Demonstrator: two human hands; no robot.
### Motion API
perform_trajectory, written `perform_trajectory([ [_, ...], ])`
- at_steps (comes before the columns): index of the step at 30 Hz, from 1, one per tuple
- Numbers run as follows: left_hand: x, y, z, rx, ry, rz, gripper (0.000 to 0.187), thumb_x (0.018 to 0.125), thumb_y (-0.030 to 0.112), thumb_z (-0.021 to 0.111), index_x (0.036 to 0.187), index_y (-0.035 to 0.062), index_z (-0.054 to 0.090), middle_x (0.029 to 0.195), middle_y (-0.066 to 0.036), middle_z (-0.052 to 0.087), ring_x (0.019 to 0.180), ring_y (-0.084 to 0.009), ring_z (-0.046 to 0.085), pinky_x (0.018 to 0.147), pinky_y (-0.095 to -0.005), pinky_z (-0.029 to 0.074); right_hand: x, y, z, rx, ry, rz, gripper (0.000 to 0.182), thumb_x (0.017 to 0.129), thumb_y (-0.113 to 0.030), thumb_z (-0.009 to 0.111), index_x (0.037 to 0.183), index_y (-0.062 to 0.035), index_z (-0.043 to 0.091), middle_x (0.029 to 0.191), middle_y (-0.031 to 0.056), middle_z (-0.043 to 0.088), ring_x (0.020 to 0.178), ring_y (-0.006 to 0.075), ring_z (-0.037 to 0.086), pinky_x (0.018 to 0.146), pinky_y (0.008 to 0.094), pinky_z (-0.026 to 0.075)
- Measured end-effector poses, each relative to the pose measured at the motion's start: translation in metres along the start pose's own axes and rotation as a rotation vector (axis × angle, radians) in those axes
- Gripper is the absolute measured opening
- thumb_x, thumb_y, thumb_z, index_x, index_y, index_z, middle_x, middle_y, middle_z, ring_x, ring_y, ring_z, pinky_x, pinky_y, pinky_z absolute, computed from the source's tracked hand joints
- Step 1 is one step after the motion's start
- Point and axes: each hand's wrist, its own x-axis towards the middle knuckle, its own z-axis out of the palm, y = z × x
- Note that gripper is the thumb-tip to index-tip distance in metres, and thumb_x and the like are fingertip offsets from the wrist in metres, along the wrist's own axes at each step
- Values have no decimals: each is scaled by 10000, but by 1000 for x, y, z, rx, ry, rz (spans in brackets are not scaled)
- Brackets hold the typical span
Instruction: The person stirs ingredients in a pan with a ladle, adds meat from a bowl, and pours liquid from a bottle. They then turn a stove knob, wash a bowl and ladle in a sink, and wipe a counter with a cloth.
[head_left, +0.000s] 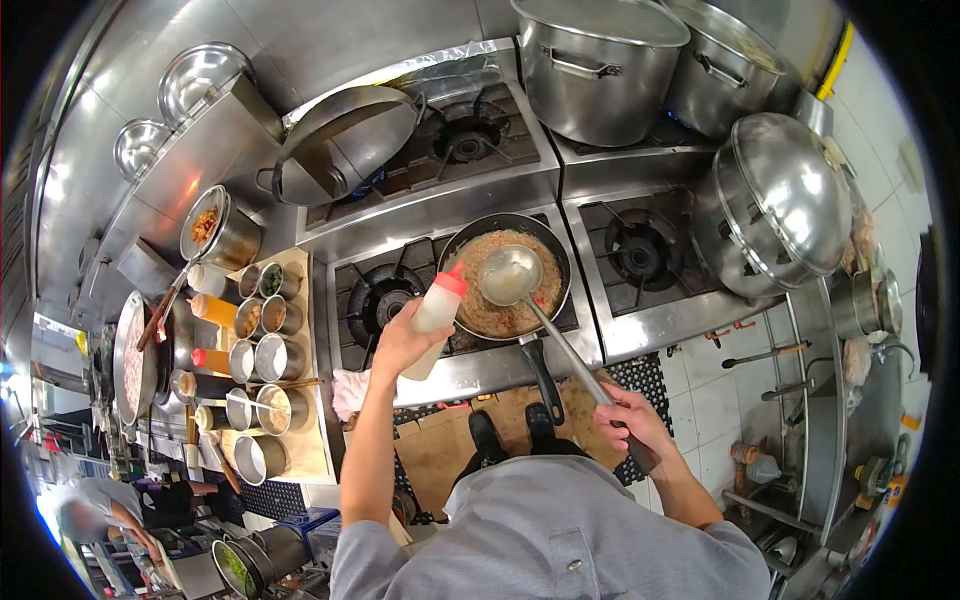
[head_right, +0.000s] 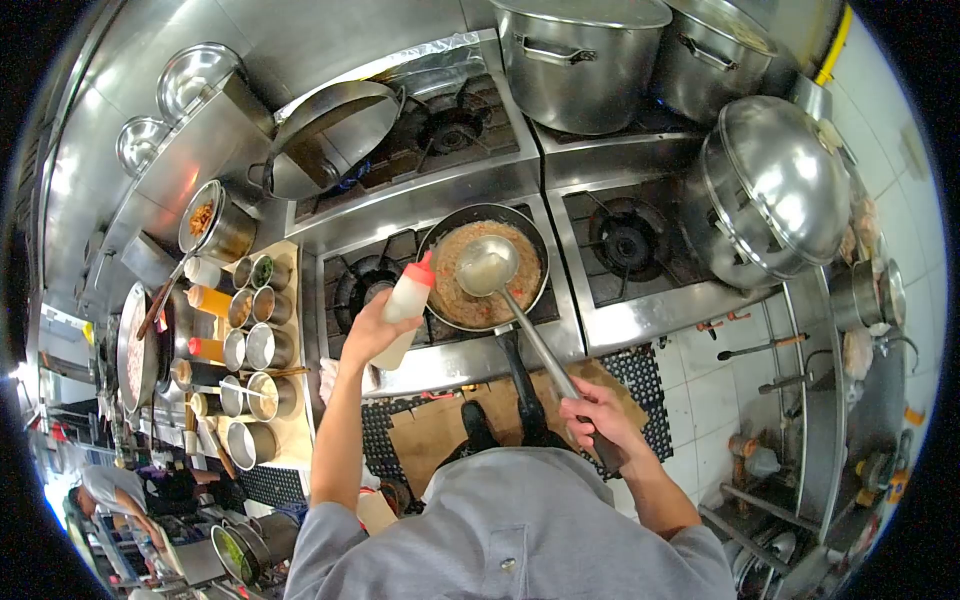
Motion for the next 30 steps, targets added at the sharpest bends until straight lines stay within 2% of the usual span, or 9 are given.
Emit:
perform_trajectory([
  [3,-5,-13,20,-647,19,23,592,739,191,782,1230,17,500,1039,-98,642,931,-167,612,827,-324,489,3,-3,-1,-30,15,13,467,894,-73,545,1344,-54,422,710,-25,465,473,18,365,386,175,327],
  [8,-33,-13,22,-952,173,34,477,780,104,740,1181,15,499,1009,-84,634,917,-148,607,804,-303,497,7,-9,-5,-169,3,19,545,879,-28,545,1398,-88,390,698,-24,466,473,30,392,388,190,355],
  [10,-46,-20,12,-1030,304,88,484,773,90,744,1184,27,496,999,-72,629,906,-146,608,801,-304,498,12,-5,-16,-585,117,-36,614,856,19,545,1427,-113,363,708,-12,485,479,37,417,389,212,378],
  [12,-70,-29,-11,-956,357,-9,505,759,69,748,1190,29,489,1015,-65,621,920,-153,604,823,-304,489,8,-6,-30,-858,187,-7,640,840,-22,589,1426,-53,332,804,94,613,584,134,570,526,282,489],
  [14,-96,-38,-40,-888,437,48,493,747,86,761,1162,-2,511,1025,-80,627,955,-181,608,854,-315,480,8,2,-46,-1192,253,-468,649,798,2,597,1403,-38,366,985,193,645,797,240,640,748,320,508],
  [15,-108,-50,-54,-837,461,23,487,743,70,758,1160,-7,519,1048,-83,620,968,-188,602,868,-327,475,5,4,-44,-1136,283,-485,639,765,22,602,1373,-31,411,1108,241,607,952,314,618,880,330,457],
  [21,-182,-95,-150,-730,770,-29,559,748,24,743,1230,0,461,1083,-76,571,978,-171,564,884,-314,445,12,32,-32,-1262,402,-523,585,776,25,594,1342,-19,448,1118,235,607,991,347,616,880,318,462],
  [23,-196,-122,-178,-702,893,-27,586,744,28,747,1247,4,446,1098,-78,563,991,-172,555,889,-318,439,22,59,-35,-1267,425,-777,549,807,1,582,1339,-9,447,1073,220,631,951,300,635,855,318,470],
  [30,-231,-221,-304,-547,1142,66,648,743,51,769,1287,15,419,1153,-85,551,1058,-180,538,926,-332,425,43,108,30,-1162,582,-442,552,813,46,537,1350,40,410,1078,195,612,913,228,575,817,283,446],
])
